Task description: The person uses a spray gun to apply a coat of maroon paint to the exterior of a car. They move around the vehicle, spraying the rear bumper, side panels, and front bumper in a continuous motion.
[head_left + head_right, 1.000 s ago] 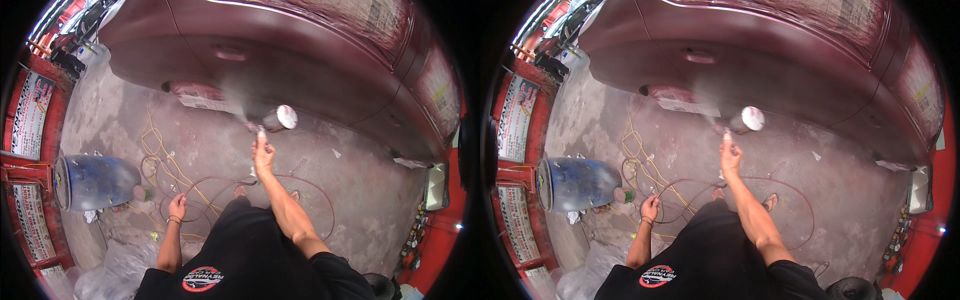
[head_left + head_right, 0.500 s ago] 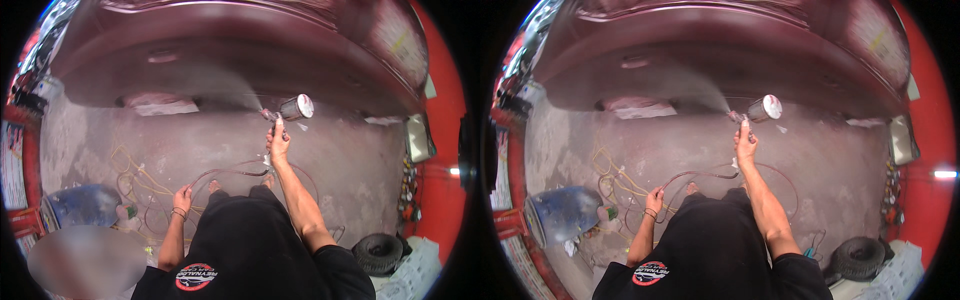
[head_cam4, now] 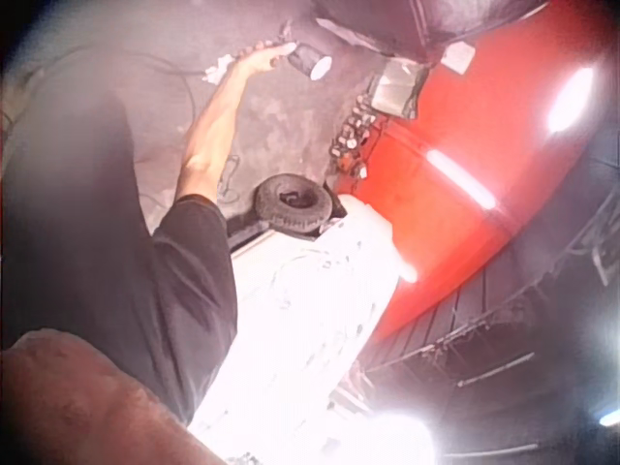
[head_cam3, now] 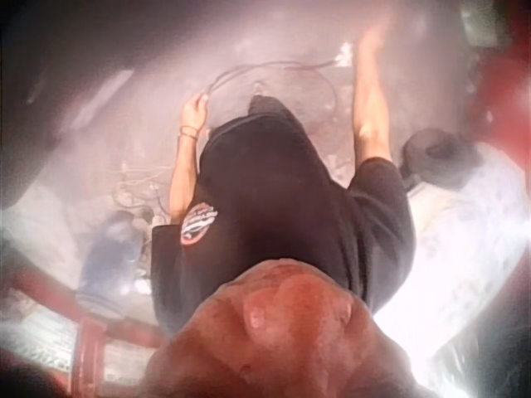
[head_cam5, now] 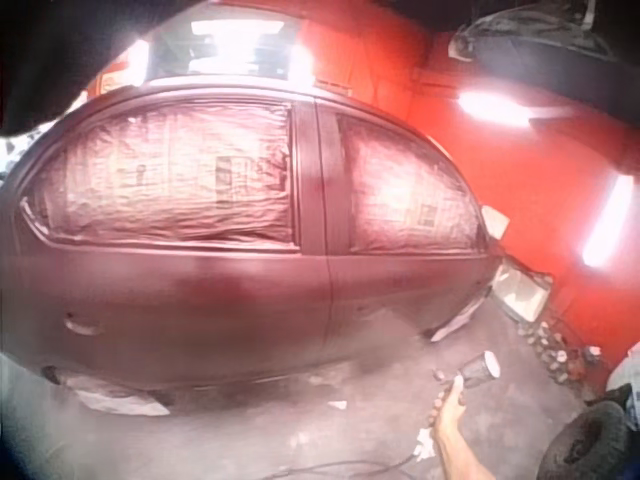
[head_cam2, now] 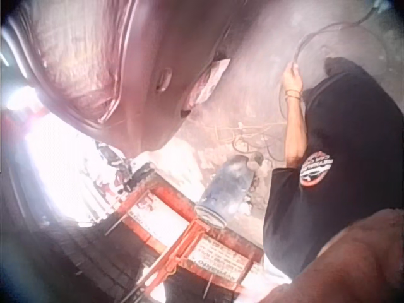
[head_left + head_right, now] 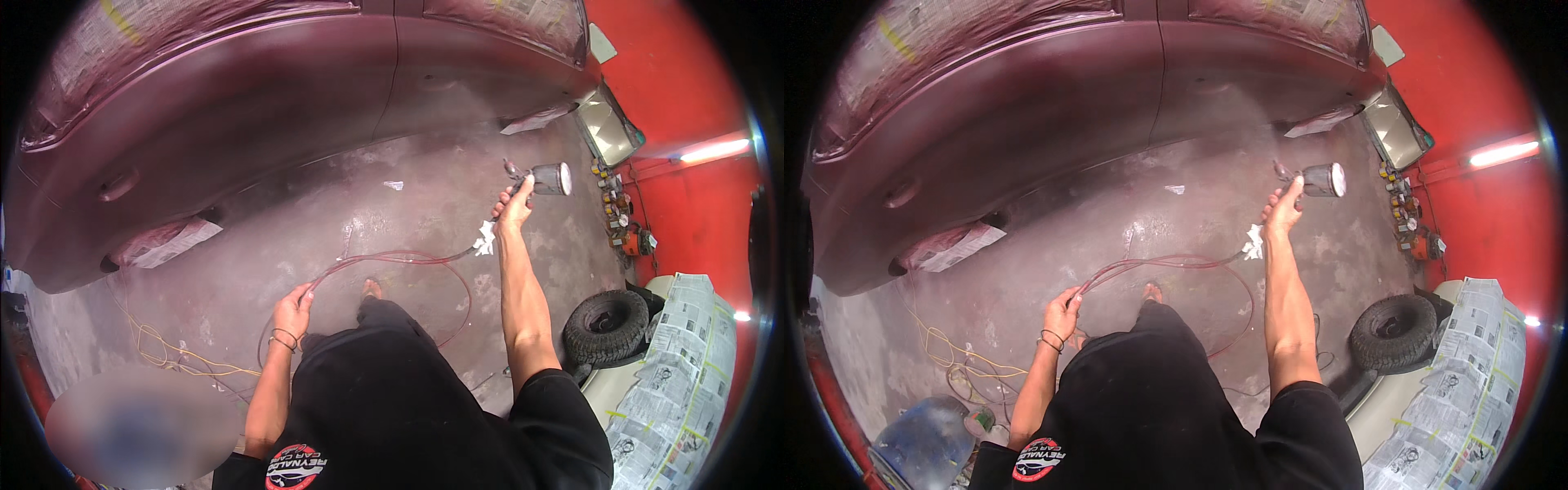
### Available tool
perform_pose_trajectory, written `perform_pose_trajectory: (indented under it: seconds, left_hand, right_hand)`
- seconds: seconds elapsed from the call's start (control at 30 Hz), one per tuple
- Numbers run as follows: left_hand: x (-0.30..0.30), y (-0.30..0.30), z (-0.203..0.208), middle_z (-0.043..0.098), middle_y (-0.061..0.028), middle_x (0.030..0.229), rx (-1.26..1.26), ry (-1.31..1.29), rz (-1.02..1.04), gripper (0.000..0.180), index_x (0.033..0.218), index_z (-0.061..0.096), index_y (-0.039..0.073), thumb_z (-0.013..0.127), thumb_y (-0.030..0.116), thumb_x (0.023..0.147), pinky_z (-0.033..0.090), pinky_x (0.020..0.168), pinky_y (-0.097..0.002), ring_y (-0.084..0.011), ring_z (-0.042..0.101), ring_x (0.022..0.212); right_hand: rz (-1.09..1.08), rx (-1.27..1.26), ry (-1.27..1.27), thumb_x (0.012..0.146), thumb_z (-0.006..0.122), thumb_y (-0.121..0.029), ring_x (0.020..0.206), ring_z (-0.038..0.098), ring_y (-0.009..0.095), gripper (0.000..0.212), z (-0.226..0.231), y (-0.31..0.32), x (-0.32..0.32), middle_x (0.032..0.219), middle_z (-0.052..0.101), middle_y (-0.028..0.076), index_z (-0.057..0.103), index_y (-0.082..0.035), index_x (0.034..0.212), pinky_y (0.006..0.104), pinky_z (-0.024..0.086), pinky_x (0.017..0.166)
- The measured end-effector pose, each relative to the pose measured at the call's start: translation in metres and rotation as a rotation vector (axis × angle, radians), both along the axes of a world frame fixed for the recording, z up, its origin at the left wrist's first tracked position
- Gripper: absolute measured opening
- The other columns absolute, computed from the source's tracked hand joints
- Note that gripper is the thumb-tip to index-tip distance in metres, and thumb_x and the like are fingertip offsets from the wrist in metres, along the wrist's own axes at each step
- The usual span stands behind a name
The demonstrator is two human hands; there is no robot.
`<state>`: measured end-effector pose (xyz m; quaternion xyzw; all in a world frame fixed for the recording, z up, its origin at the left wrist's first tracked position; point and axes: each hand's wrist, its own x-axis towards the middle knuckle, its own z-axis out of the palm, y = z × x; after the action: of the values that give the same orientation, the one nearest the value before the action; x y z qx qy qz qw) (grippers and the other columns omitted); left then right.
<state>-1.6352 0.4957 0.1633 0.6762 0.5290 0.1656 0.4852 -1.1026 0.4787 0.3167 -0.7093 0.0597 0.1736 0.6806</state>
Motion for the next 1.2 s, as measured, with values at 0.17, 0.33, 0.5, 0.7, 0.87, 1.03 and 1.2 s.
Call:
perform_pose_trajectory:
  seconds: [0.17, 0.33, 0.5, 0.7, 0.87, 1.03, 1.2]
  left_hand:
    - [0.005, -0.002, 0.009, 0.070, -0.0095, 0.094, -0.021, -0.019, -0.017, 0.034, 0.128, 0.069, 0.007, 0.063, 0.025, 0.100, 0.054, 0.075, -0.0350, -0.0212, 0.065, 0.081]
    - [-0.055, -0.011, 0.039, 0.071, -0.0183, 0.124, -0.149, 0.081, 0.122, 0.036, 0.129, 0.069, 0.009, 0.063, 0.029, 0.099, 0.053, 0.099, -0.0423, -0.0376, 0.068, 0.115]
    - [-0.184, -0.036, 0.029, 0.072, -0.0187, 0.120, -0.175, 0.148, 0.373, 0.036, 0.128, 0.070, 0.010, 0.062, 0.030, 0.099, 0.053, 0.097, -0.0419, -0.0378, 0.069, 0.114]
    - [-0.346, -0.102, 0.021, 0.073, -0.0107, 0.089, -0.132, 0.156, 0.687, 0.031, 0.126, 0.071, 0.008, 0.066, 0.022, 0.099, 0.058, 0.071, -0.0346, -0.0186, 0.069, 0.074]
    - [-0.417, -0.153, 0.037, 0.063, -0.0007, 0.082, -0.103, 0.033, 0.880, 0.029, 0.129, 0.068, 0.005, 0.063, 0.016, 0.102, 0.053, 0.056, -0.0261, -0.0082, 0.058, 0.066]
    - [-0.406, -0.168, 0.026, 0.061, -0.0004, 0.081, -0.129, 0.002, 0.942, 0.032, 0.132, 0.065, 0.002, 0.062, 0.016, 0.103, 0.053, 0.056, -0.0262, -0.0082, 0.056, 0.065]
    - [-0.327, -0.139, 0.002, 0.061, -0.0004, 0.081, -0.172, -0.066, 0.787, 0.030, 0.129, 0.067, 0.003, 0.064, 0.016, 0.102, 0.049, 0.051, -0.0259, -0.0066, 0.054, 0.063]
  right_hand:
    - [-0.042, 0.025, -0.035, 0.086, 0.062, -0.079, 0.041, 0.035, 0.008, 0.067, 0.004, -0.004, -0.009, 0.059, 0.046, -0.004, 0.053, -0.013, 0.081, 0.0258, 0.025, 0.038]
    - [0.226, 0.031, 0.013, 0.090, 0.058, -0.078, 0.042, 0.034, 0.006, 0.063, 0.005, 0.031, -0.111, 0.059, 0.044, -0.006, 0.052, -0.015, 0.081, 0.0251, 0.025, 0.039]
    - [0.491, -0.015, 0.109, 0.091, 0.057, -0.077, 0.043, 0.035, 0.005, 0.063, -0.015, 0.093, -0.285, 0.059, 0.044, -0.007, 0.052, -0.014, 0.084, 0.0243, 0.027, 0.039]
    - [0.878, 0.043, 0.225, 0.091, 0.071, -0.063, 0.055, 0.053, 0.005, 0.054, -0.025, 0.134, -0.489, 0.069, 0.061, -0.003, 0.064, -0.011, 0.077, 0.0228, 0.040, 0.048]
    - [1.195, 0.269, 0.148, 0.101, 0.066, -0.049, 0.067, 0.051, 0.005, 0.042, 0.011, 0.140, -0.628, 0.073, 0.058, -0.006, 0.072, -0.009, 0.090, 0.0247, 0.043, 0.061]
    - [1.349, 0.340, 0.026, 0.102, 0.066, -0.044, 0.068, 0.047, 0.004, 0.039, 0.042, 0.139, -0.638, 0.074, 0.053, -0.008, 0.069, -0.006, 0.091, 0.0248, 0.039, 0.058]
    - [1.151, 0.323, 0.056, 0.102, 0.067, -0.042, 0.069, 0.047, 0.003, 0.038, 0.042, 0.136, -0.544, 0.073, 0.054, -0.009, 0.071, -0.006, 0.091, 0.0237, 0.039, 0.059]
